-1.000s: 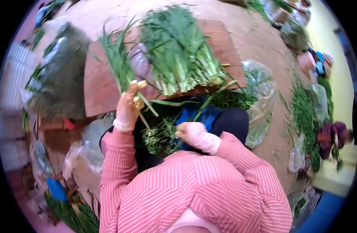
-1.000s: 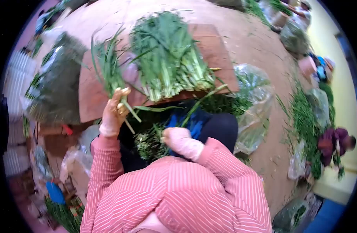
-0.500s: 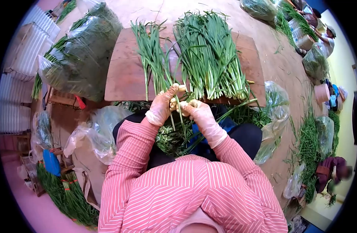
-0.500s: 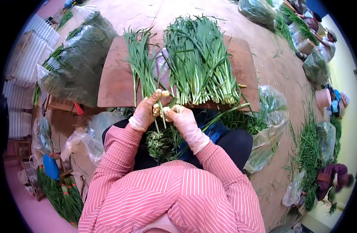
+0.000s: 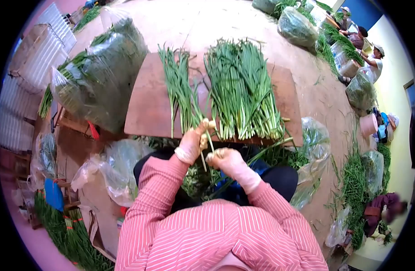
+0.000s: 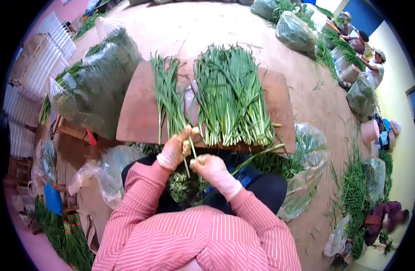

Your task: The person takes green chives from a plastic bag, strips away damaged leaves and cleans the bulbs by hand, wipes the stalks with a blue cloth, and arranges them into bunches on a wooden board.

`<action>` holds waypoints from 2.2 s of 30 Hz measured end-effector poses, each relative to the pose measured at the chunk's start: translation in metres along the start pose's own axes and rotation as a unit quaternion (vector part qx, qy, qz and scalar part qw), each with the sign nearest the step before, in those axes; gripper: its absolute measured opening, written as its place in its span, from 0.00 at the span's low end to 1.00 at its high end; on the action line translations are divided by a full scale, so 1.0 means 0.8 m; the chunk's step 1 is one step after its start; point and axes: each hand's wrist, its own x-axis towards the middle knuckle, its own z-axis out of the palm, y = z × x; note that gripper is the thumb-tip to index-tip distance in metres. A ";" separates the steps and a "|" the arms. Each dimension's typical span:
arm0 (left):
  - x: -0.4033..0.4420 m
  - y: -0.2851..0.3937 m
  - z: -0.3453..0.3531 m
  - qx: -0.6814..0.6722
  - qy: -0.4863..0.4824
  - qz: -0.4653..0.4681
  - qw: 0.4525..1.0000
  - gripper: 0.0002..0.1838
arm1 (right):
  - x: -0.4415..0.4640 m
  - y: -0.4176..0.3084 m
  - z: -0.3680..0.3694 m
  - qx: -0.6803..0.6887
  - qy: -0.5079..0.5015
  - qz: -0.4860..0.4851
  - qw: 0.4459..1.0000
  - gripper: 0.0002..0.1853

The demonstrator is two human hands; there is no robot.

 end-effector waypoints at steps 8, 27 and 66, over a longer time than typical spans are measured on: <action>0.016 -0.005 -0.040 -0.056 -0.035 -0.031 0.997 0.27 | -0.019 -0.018 -0.002 0.254 -0.053 0.098 0.961 0.18; -0.022 -0.028 -0.011 0.085 0.151 0.093 0.981 0.22 | -0.035 -0.029 0.059 -0.244 0.063 0.011 0.968 0.17; 0.072 -0.002 0.078 0.662 0.196 0.028 0.723 0.69 | 0.030 0.014 -0.202 -0.261 0.233 0.231 0.908 0.73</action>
